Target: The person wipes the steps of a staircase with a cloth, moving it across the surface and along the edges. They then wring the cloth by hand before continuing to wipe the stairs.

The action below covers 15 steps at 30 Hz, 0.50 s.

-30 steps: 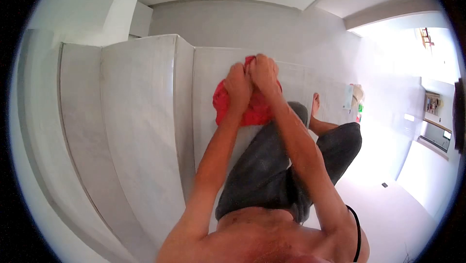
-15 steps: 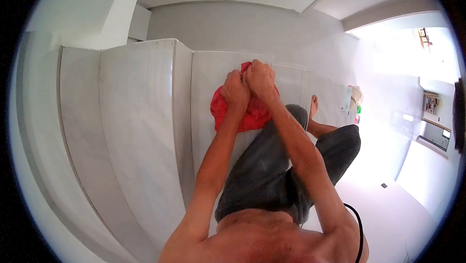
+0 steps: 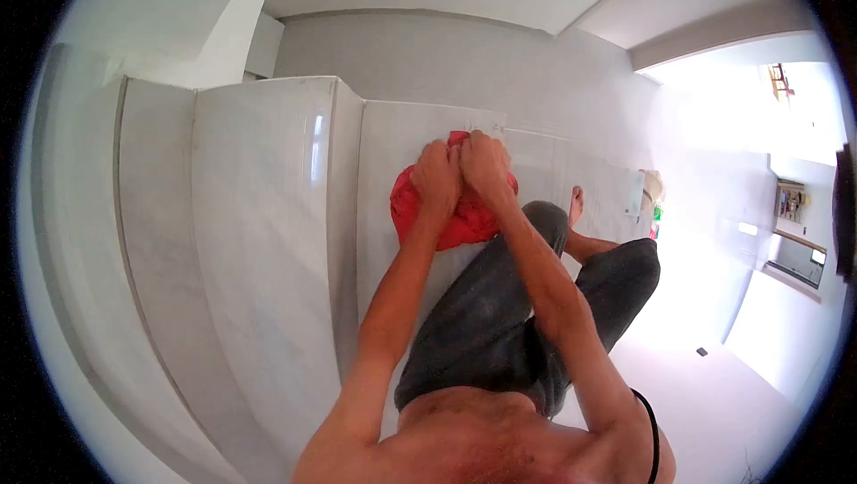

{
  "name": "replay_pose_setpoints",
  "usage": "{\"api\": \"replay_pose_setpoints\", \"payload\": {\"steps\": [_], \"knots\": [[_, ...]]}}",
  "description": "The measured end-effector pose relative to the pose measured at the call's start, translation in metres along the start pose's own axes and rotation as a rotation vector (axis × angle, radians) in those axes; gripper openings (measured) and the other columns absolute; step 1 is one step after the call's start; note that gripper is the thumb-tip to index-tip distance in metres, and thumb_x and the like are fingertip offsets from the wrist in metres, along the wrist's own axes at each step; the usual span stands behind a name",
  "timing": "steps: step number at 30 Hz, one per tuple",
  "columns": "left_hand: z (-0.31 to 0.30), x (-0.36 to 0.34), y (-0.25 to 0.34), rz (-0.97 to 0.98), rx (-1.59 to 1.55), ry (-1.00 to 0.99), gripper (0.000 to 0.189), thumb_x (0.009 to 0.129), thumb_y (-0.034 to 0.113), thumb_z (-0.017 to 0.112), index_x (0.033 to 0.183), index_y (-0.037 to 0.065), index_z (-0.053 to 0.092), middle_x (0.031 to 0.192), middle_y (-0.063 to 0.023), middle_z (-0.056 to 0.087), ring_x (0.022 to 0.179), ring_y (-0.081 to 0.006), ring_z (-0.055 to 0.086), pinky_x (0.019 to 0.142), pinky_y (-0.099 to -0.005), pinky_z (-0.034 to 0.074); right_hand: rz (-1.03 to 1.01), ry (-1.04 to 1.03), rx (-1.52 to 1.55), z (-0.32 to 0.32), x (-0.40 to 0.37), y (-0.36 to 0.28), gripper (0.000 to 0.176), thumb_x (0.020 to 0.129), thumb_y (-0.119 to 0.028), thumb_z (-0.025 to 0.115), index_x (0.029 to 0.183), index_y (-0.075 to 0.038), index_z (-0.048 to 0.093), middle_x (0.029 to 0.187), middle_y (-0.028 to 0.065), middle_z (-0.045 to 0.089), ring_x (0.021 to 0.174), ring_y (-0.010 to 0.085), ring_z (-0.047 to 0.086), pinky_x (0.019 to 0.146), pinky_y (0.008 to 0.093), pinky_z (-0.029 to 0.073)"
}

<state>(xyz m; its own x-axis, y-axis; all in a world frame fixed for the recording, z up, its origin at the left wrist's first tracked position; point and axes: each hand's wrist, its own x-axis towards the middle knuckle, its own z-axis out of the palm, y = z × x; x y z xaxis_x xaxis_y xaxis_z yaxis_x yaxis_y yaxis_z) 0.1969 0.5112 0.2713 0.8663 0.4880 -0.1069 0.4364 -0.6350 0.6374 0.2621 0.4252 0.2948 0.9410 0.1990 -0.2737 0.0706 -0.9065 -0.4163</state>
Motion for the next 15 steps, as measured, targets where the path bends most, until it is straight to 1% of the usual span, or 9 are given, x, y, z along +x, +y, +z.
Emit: {"api": "replay_pose_setpoints", "payload": {"steps": [1,3,6,7,10,11,13,15], "knots": [[0.002,-0.001,-0.002,0.001,0.027,0.017,0.029,0.098,0.032,0.059,0.087,0.005,0.056,0.091,-0.0166,0.063,0.086,-0.0421,0.062,0.069,-0.0543,0.046,0.017,-0.020,-0.009,0.005,-0.005,0.002,0.026,0.090,-0.025,0.063,0.092,0.000,0.071,0.088,0.0250,0.072,0.086,0.0431,0.071,0.076,0.0506,0.056],[0.009,0.001,-0.003,0.017,0.082,0.041,0.029,0.098,0.032,0.059,0.087,0.005,0.056,0.090,-0.0168,0.063,0.086,-0.0419,0.062,0.069,-0.0542,0.046,0.018,-0.027,0.026,0.011,0.018,-0.001,0.028,0.090,-0.027,0.064,0.094,-0.001,0.071,0.090,0.0245,0.072,0.088,0.0425,0.071,0.078,0.0510,0.056],[0.015,0.014,-0.001,0.012,-0.002,0.132,0.029,0.099,0.033,0.058,0.087,0.006,0.056,0.089,-0.0170,0.064,0.085,-0.0422,0.062,0.069,-0.0547,0.046,0.026,-0.039,0.023,0.004,0.021,-0.003,0.029,0.091,-0.029,0.064,0.097,-0.001,0.070,0.092,0.0239,0.073,0.091,0.0421,0.071,0.081,0.0510,0.055],[0.012,0.014,0.002,-0.032,-0.002,0.079,0.030,0.100,0.032,0.056,0.088,0.005,0.056,0.087,-0.0177,0.063,0.083,-0.0429,0.061,0.067,-0.0556,0.045,0.014,-0.026,0.017,-0.002,0.024,-0.008,0.030,0.091,-0.030,0.064,0.098,-0.002,0.070,0.093,0.0237,0.073,0.092,0.0421,0.071,0.082,0.0509,0.055],[0.005,-0.001,-0.008,0.022,0.003,0.001,0.030,0.100,0.033,0.056,0.090,0.005,0.056,0.088,-0.0185,0.063,0.083,-0.0439,0.061,0.068,-0.0557,0.045,0.064,-0.062,0.023,0.005,0.000,-0.004,0.029,0.091,-0.028,0.063,0.097,-0.001,0.070,0.092,0.0236,0.073,0.092,0.0433,0.070,0.082,0.0513,0.054],[0.006,-0.005,-0.010,0.021,-0.001,-0.004,0.030,0.100,0.033,0.056,0.090,0.005,0.056,0.088,-0.0187,0.063,0.084,-0.0437,0.062,0.068,-0.0558,0.045,0.052,-0.052,-0.034,0.007,-0.005,-0.002,0.027,0.091,-0.025,0.061,0.097,0.000,0.070,0.092,0.0229,0.073,0.091,0.0427,0.070,0.081,0.0501,0.055],[-0.001,-0.006,-0.005,0.038,-0.003,-0.021,0.030,0.100,0.034,0.056,0.091,0.005,0.056,0.089,-0.0191,0.064,0.086,-0.0434,0.062,0.069,-0.0559,0.045,0.055,-0.033,-0.013,0.007,0.010,-0.006,0.027,0.092,-0.024,0.059,0.097,0.000,0.070,0.093,0.0223,0.073,0.092,0.0422,0.070,0.082,0.0503,0.055],[-0.002,0.006,0.001,0.019,-0.065,0.008,0.028,0.100,0.034,0.055,0.095,0.006,0.058,0.090,-0.0188,0.064,0.086,-0.0434,0.063,0.070,-0.0558,0.046,0.063,-0.009,0.000,0.006,0.021,-0.008,0.027,0.093,-0.023,0.058,0.097,0.000,0.070,0.093,0.0220,0.073,0.093,0.0419,0.070,0.083,0.0505,0.055]]}}
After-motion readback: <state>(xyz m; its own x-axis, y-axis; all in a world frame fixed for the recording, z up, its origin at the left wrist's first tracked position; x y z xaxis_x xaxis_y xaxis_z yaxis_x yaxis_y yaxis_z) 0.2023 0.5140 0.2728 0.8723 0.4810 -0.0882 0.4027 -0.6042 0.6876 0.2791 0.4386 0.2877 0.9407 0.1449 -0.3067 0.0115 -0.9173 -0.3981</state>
